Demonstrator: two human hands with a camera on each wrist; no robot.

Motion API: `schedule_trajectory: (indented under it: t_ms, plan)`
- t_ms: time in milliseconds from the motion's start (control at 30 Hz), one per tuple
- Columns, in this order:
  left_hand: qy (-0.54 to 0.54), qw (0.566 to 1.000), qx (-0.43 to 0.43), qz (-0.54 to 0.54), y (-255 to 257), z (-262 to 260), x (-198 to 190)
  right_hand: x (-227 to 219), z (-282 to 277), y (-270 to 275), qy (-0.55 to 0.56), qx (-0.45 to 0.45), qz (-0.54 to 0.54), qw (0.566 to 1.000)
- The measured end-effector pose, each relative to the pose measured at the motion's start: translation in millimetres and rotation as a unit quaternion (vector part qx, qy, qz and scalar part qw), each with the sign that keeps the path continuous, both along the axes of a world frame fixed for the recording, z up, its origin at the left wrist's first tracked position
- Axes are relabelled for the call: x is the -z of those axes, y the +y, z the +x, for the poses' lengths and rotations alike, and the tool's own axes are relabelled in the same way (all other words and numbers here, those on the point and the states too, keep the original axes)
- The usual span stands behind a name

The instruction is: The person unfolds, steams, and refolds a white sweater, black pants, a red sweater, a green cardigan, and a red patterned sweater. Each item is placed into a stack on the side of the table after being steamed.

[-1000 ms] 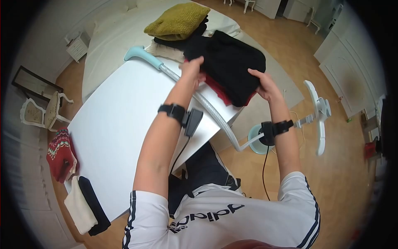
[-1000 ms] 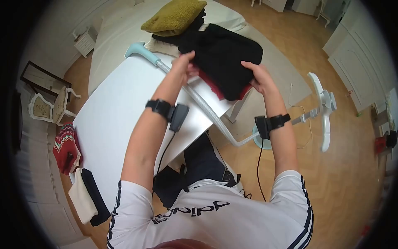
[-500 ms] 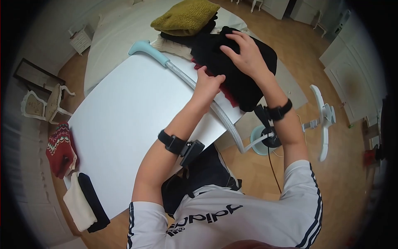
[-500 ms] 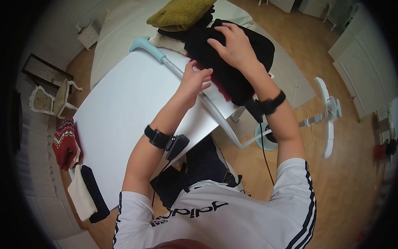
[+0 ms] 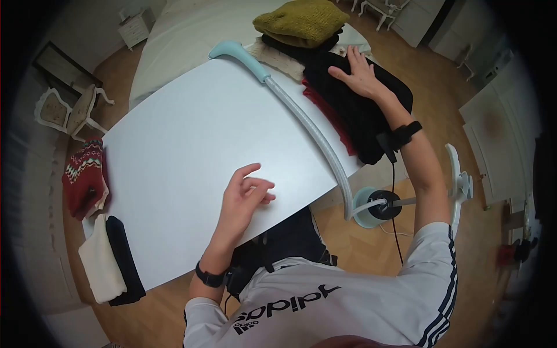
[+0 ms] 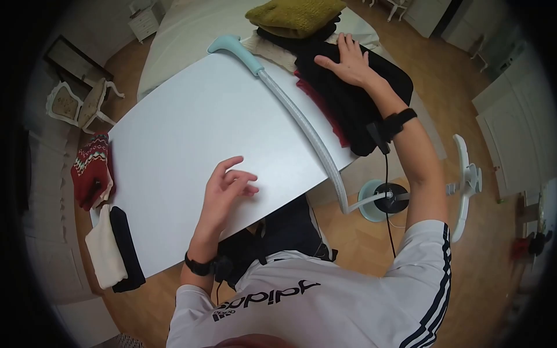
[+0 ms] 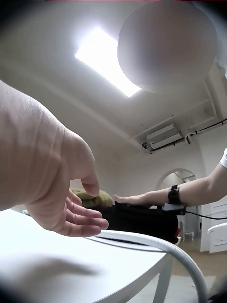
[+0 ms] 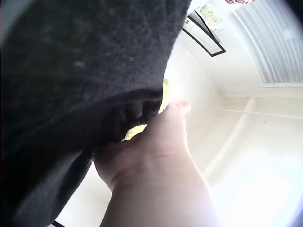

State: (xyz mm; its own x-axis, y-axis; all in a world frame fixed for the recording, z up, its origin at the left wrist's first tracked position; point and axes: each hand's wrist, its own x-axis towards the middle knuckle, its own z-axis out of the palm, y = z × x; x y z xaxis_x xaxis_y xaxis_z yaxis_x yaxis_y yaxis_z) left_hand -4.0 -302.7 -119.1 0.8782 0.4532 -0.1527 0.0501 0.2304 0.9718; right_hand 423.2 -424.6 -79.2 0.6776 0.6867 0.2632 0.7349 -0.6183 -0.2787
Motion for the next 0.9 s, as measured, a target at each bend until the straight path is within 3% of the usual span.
schedule_trajectory:
  t_ms: [100, 133, 267, 333, 400, 433, 467, 533, 600, 633, 733, 800, 900]
  plan:
    - [0.006, 0.996, -0.086, 0.019, 16, -67, -3, -14, 2, -21, 0.022, -0.053, 0.179, 0.982]
    - [0.004, 0.99, -0.133, 0.05, 21, -91, -3, -22, -7, -28, -0.021, -0.026, 0.205, 0.978]
    - [0.046, 0.926, -0.337, 0.166, 49, -194, 3, -46, -111, -45, 0.078, -0.076, 0.207, 0.972]
    - [0.099, 0.842, -0.453, 0.277, 56, -243, 8, -44, -178, -43, 0.126, -0.134, 0.174, 0.967]
    - [0.155, 0.725, -0.551, 0.383, 63, -281, 7, -29, -229, -37, 0.216, -0.21, 0.163, 0.939]
    - [0.247, 0.654, -0.574, 0.427, 65, -294, -4, -17, -249, -32, 0.278, -0.222, 0.158, 0.921]
    - [0.307, 0.581, -0.555, 0.511, 70, -310, -8, -2, -267, -24, 0.33, -0.23, 0.158, 0.902]
    - [0.424, 0.497, -0.488, 0.579, 88, -342, -5, 31, -287, -4, 0.394, -0.235, 0.164, 0.874]
    - [0.513, 0.485, -0.417, 0.573, 102, -362, 9, 58, -297, 12, 0.424, -0.244, 0.16, 0.857]
    - [0.53, 0.504, -0.402, 0.55, 103, -354, 6, 68, -298, 17, 0.434, -0.231, 0.156, 0.857]
    - [0.583, 0.453, -0.383, 0.555, 104, -351, 1, 92, -292, 29, 0.426, -0.222, 0.158, 0.863]
    - [0.54, 0.532, -0.406, 0.51, 116, -362, 1, 108, -291, 32, 0.41, -0.199, 0.207, 0.866]
    - [0.603, 0.523, -0.368, 0.476, 125, -351, -21, 120, -288, 27, 0.389, -0.185, 0.246, 0.868]
